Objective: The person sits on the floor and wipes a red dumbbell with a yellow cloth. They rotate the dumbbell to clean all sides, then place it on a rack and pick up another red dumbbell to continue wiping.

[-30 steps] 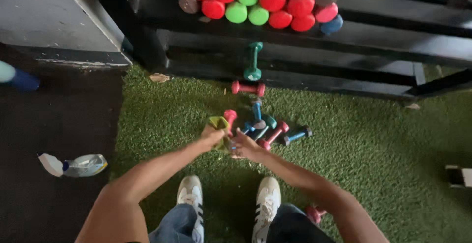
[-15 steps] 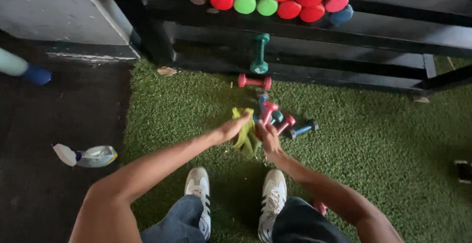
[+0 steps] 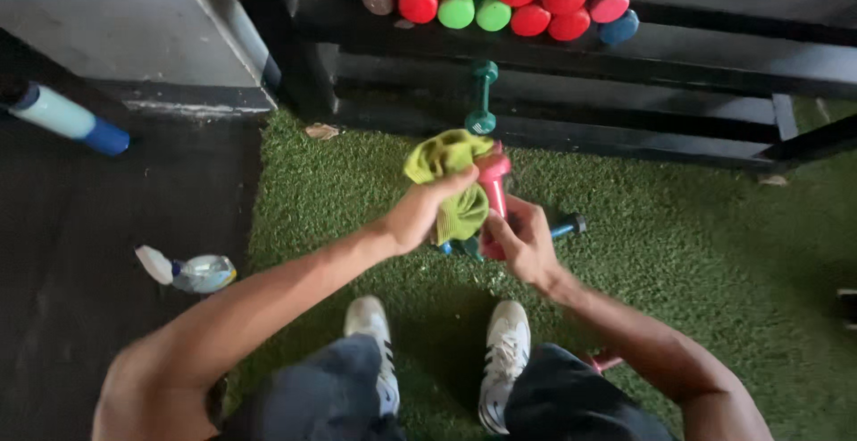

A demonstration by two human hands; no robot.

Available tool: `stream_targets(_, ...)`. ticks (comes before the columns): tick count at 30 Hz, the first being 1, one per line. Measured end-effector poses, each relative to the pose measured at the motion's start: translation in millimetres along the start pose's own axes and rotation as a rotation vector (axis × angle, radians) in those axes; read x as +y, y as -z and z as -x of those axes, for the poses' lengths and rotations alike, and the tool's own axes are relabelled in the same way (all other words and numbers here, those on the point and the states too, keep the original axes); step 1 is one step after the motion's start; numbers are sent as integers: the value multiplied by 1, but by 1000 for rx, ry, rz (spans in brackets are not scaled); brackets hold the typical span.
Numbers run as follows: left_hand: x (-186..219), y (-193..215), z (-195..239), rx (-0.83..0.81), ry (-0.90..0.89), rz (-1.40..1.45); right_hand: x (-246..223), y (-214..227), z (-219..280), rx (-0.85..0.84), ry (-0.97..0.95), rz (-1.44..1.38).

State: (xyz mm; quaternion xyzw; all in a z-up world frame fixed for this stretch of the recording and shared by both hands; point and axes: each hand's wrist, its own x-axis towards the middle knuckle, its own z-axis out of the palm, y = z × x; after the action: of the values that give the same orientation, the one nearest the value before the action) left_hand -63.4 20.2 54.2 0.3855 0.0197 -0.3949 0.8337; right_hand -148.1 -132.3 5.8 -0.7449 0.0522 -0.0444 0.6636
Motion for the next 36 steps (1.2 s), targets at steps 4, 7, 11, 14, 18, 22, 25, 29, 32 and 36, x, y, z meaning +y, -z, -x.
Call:
stream_targets(4, -11, -3, 14, -252, -604, -529, -69, 3, 13, -113, 247, 157)
stream_targets(7, 7, -30, 47, -334, -916, -658, -100, 10, 28, -121, 459, 395)
stream_targets(11, 20, -58, 83, -249, -1034, -783, -113, 30, 45, -22, 692, 842)
stream_targets(14, 19, -72, 110, -103, -986, -958, -141, 23, 70, -20, 836, 1065)
stream_targets(18, 16, -81, 136, -43, -1061, -974, -171, 6, 98, -64, 708, 975)
stream_targets(22, 8, -84, 161, -94, -1230, -935, -185, 4, 116, -482, 196, 97)
stream_targets(25, 2, -92, 170, -154, -1296, -939, -181, 2, 136, -690, -280, -570)
stream_targets(29, -9, -113, 189, -154, -1070, -755, -169, -3, 169, -478, -391, -722)
stream_targets(32, -24, -95, 179, -158, -1041, -734, -163, -10, 177, -276, -359, -477)
stream_targets(36, -15, -78, 170, 0, -1097, -844, -154, -13, 157, -170, -340, -371)
